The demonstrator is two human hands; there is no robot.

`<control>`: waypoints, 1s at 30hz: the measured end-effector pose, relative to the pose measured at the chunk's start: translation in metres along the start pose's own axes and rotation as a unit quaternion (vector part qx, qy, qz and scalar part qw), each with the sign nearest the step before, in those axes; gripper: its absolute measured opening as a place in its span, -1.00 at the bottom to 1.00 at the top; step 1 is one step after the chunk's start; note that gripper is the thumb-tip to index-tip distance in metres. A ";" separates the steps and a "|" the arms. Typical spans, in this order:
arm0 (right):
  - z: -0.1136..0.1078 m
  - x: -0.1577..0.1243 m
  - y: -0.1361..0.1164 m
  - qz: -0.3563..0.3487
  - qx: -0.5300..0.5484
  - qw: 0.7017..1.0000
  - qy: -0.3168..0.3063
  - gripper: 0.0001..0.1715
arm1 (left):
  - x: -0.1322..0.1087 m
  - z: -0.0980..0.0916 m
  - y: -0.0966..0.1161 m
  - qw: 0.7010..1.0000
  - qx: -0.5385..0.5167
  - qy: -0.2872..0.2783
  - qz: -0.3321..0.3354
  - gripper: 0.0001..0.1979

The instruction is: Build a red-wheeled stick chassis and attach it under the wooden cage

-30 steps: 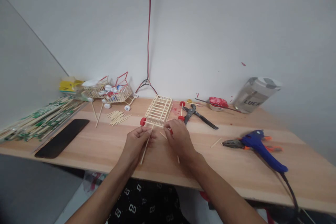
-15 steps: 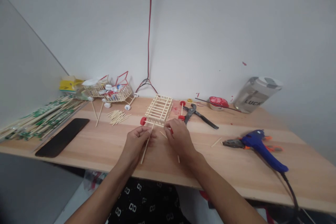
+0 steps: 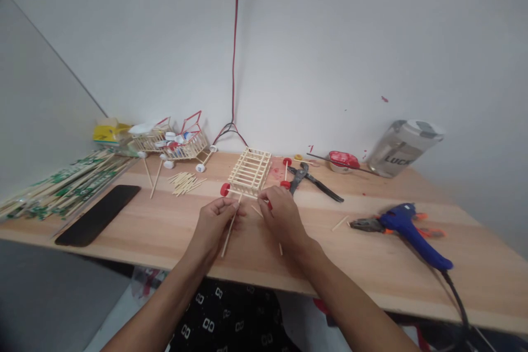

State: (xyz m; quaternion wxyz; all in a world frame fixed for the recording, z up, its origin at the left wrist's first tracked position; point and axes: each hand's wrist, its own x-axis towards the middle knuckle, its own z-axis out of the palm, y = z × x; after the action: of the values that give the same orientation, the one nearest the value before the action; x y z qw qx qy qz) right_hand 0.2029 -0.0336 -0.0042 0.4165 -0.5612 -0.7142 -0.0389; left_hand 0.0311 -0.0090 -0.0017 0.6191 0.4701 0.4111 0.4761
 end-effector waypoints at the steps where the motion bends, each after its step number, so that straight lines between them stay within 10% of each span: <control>1: 0.000 0.000 0.000 0.000 0.000 1.000 0.000 -0.86 | 0.000 0.000 0.000 1.000 -0.001 -0.001 0.000 -0.85; 30: -0.002 0.000 -0.002 0.015 0.008 1.000 -0.006 -0.87 | -0.001 0.001 0.001 1.000 -0.006 -0.008 0.000 -0.83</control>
State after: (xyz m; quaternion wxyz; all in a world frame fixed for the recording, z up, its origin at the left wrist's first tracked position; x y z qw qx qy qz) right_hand 0.2021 -0.0351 -0.0021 0.4169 -0.5691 -0.7084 -0.0231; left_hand 0.0313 -0.0096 -0.0003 0.6253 0.4700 0.4034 0.4747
